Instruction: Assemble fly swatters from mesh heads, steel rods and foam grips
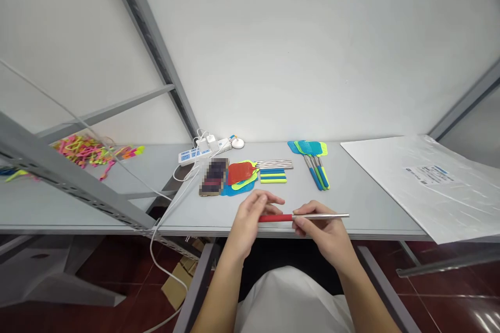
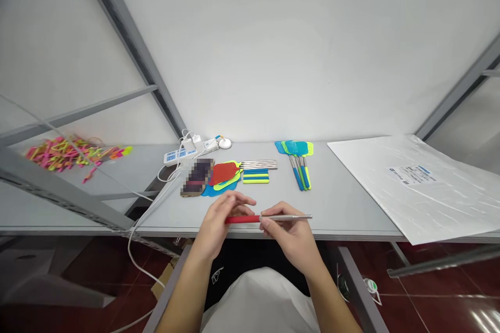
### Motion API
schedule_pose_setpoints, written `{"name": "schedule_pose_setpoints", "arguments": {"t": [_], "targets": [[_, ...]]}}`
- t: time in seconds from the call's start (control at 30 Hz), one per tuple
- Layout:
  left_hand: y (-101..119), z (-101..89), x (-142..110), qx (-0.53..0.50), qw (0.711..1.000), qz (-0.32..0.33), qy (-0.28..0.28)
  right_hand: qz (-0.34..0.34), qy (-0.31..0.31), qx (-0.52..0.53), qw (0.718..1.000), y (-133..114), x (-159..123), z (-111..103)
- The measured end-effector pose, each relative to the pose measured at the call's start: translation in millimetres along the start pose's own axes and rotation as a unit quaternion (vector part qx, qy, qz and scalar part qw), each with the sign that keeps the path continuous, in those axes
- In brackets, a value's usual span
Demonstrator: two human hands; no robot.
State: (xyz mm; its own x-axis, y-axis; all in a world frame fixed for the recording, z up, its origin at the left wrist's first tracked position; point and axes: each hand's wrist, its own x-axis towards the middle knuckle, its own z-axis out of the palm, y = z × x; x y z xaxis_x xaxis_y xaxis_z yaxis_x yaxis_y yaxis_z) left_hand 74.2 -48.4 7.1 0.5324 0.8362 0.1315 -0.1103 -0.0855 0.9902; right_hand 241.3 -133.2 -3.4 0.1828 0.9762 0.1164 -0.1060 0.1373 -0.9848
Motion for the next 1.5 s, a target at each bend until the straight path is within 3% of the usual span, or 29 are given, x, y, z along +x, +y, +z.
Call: {"name": "schedule_pose_setpoints", "arguments": {"t": [0.23, 0.43, 0.53, 0.7, 0.83, 0.97, 1.1, 1.27, 1.5], "targets": [[-15.8, 34.8, -5.0, 0.137, 0.987, 0.032, -0.083, -0.08, 0.115, -0.022, 0.99, 3.0, 5.8, -5.9], [-34.5, 59.2, 1.2, 0.167, 0.979, 0.086, -0.081, -0.147, 0.153, 0.146, 0.966, -10.4, 2.0, 13.7], [-42.7, 65.8, 7.3, 0.153, 0.98, 0.104, -0.069, -0.195, 0.163, 0.052, 0.966, -14.2, 12.1, 23.3], [-44.8, 52.5, 19.6, 0.077, 0.988, 0.129, -0.02, -0.16, 0.088, -0.064, 0.981, -8.0, 54.8, 26.9], [-23.9, 32.6, 33.8, 0.015, 0.987, 0.159, 0.033, -0.144, 0.042, -0.081, 0.985, -2.7, 79.6, 29.1], [5.6, 23.7, 55.8, 0.029, 0.986, 0.164, -0.001, -0.121, 0.017, -0.078, 0.989, -1.0, 94.5, 30.9], [20.5, 21.2, 76.6, 0.069, 0.978, 0.198, -0.021, -0.121, -0.004, -0.078, 0.989, 1.1, 106.0, 29.7], [20.6, 22.7, 88.7, 0.109, 0.972, 0.204, -0.043, -0.132, -0.011, -0.076, 0.988, 6.1, 111.5, 25.6], [4.9, 33.4, 96.4, 0.087, 0.978, 0.19, 0.011, -0.119, -0.01, -0.096, 0.988, 13.8, 118.2, 17.3]]}}
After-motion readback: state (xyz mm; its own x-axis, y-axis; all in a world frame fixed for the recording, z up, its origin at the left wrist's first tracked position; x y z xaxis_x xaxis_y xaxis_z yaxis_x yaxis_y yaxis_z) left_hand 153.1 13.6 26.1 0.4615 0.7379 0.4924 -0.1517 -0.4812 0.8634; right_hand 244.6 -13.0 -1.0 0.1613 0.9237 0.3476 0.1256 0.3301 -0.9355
